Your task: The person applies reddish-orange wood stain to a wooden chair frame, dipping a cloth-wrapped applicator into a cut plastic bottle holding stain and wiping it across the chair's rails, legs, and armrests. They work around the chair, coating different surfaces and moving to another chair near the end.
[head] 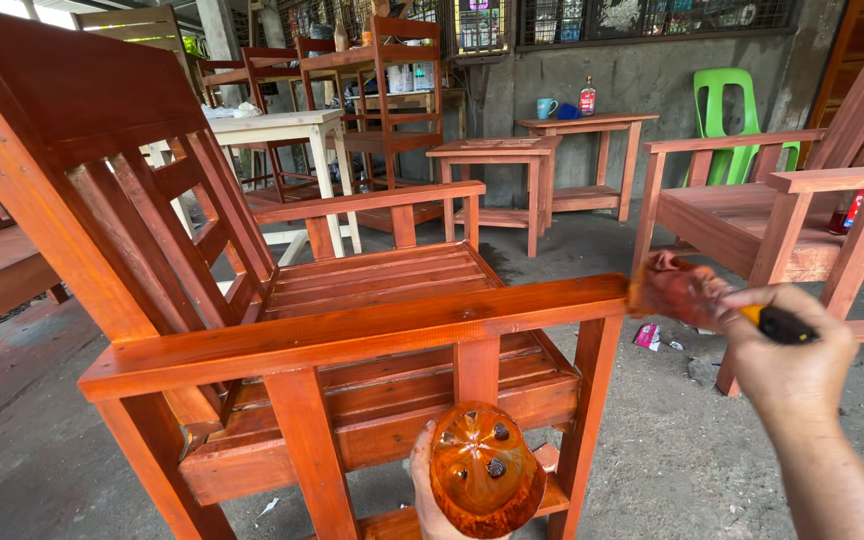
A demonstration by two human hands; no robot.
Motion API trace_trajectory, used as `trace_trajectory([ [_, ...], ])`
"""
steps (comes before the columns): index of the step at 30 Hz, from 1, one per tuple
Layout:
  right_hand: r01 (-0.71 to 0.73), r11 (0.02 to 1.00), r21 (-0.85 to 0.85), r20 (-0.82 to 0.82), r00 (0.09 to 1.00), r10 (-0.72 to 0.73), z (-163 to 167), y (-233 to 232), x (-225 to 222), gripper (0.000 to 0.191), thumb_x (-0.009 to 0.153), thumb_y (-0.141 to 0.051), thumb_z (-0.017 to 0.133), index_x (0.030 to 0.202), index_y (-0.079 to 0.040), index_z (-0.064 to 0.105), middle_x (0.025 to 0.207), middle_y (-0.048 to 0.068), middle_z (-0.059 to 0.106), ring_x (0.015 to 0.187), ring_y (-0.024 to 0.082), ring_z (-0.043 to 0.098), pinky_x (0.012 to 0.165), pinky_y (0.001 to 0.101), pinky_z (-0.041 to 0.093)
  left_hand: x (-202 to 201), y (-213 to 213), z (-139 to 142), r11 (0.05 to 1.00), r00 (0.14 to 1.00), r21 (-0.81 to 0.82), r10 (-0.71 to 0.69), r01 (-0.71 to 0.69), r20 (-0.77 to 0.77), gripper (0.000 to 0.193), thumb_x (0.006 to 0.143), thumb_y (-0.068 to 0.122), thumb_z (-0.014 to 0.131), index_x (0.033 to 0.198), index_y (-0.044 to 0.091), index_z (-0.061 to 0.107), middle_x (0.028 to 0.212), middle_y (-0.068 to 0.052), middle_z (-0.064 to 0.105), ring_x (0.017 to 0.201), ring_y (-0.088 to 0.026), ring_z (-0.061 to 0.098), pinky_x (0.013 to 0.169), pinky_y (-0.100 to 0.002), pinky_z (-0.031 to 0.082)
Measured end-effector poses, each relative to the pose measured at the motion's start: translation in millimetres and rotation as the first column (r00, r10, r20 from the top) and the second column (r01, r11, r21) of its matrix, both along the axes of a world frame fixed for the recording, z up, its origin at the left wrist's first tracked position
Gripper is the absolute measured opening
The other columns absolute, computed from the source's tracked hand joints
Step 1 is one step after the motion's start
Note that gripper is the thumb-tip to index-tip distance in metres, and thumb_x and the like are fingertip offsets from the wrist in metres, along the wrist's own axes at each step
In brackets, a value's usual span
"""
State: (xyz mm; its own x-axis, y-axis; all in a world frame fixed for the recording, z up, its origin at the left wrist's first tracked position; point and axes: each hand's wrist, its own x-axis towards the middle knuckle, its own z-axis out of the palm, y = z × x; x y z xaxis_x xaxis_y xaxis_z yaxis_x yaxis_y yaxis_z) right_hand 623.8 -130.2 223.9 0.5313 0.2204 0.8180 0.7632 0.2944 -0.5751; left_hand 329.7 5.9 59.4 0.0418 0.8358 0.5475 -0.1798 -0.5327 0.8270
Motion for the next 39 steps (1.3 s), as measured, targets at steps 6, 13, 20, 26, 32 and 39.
trace_trajectory([
  [6,0.184,0.965,-0.185,0.228,0.964,-0.14,54,25,-28,0.013,0.088,-0.004,0.083,0.097,-0.011,0.078,0.102,0.009,0.077,0.097,0.018,0.071,0.088,0.0329,0.055,-12,18,1,0.999,1.0,-0.033,0.006,-0.007,-0.005,0.114,0.052,0.012,0.096,0.145,0.001,0.032,0.135,-0.018,0.055,0.12,-0.029,0.064,0.104,-0.04,0.055],
  [13,-0.154,0.948,-0.278,0.139,0.97,0.199,67,71,-146,0.011,0.082,-0.004,0.081,0.088,-0.012,0.077,0.094,0.004,0.081,0.095,0.015,0.077,0.087,0.0297,0.059,-23,30,-3,0.998,1.0,-0.063,-0.026,0.025,-0.017,0.114,0.052,0.012,0.096,0.145,0.001,0.032,0.135,-0.018,0.055,0.12,-0.029,0.064,0.103,-0.04,0.055],
  [20,-0.544,0.826,-0.144,0.119,0.82,0.56,67,95,-254,0.016,0.086,0.001,0.078,0.091,-0.012,0.071,0.102,0.005,0.082,0.105,0.015,0.079,0.09,0.0292,0.063,-20,25,0,0.994,0.997,-0.092,-0.066,0.062,-0.037,0.114,0.052,0.013,0.096,0.145,0.001,0.031,0.135,-0.019,0.055,0.12,-0.03,0.065,0.103,-0.041,0.055],
  [26,-0.872,0.474,0.124,-0.251,0.435,0.865,59,112,-295,0.011,0.09,0.007,0.072,0.091,-0.003,0.066,0.099,0.009,0.08,0.103,0.016,0.078,0.092,0.0279,0.062,-8,19,-8,0.987,0.995,-0.131,-0.095,0.089,-0.041,0.114,0.052,0.013,0.096,0.145,0.001,0.031,0.134,-0.019,0.055,0.12,-0.03,0.065,0.103,-0.041,0.055],
  [32,-0.745,0.661,-0.09,-0.35,0.645,0.679,20,99,-227,0.013,0.084,0.009,0.078,0.087,0.0,0.071,0.087,0.012,0.075,0.09,0.019,0.077,0.085,0.0315,0.061,-3,33,-1,0.963,0.99,-0.242,-0.136,0.122,-0.041,0.115,0.052,0.013,0.096,0.145,0.001,0.031,0.134,-0.019,0.055,0.119,-0.031,0.065,0.103,-0.041,0.055],
  [39,-0.487,0.854,-0.182,-0.456,0.812,0.365,-14,52,-108,0.015,0.078,0.007,0.084,0.089,0.0,0.075,0.084,0.017,0.075,0.086,0.021,0.075,0.086,0.035,0.062,5,49,42,0.856,0.97,-0.458,-0.233,0.239,0.071,0.115,0.052,0.014,0.096,0.145,0.0,0.031,0.134,-0.02,0.055,0.119,-0.031,0.066,0.103,-0.041,0.055],
])
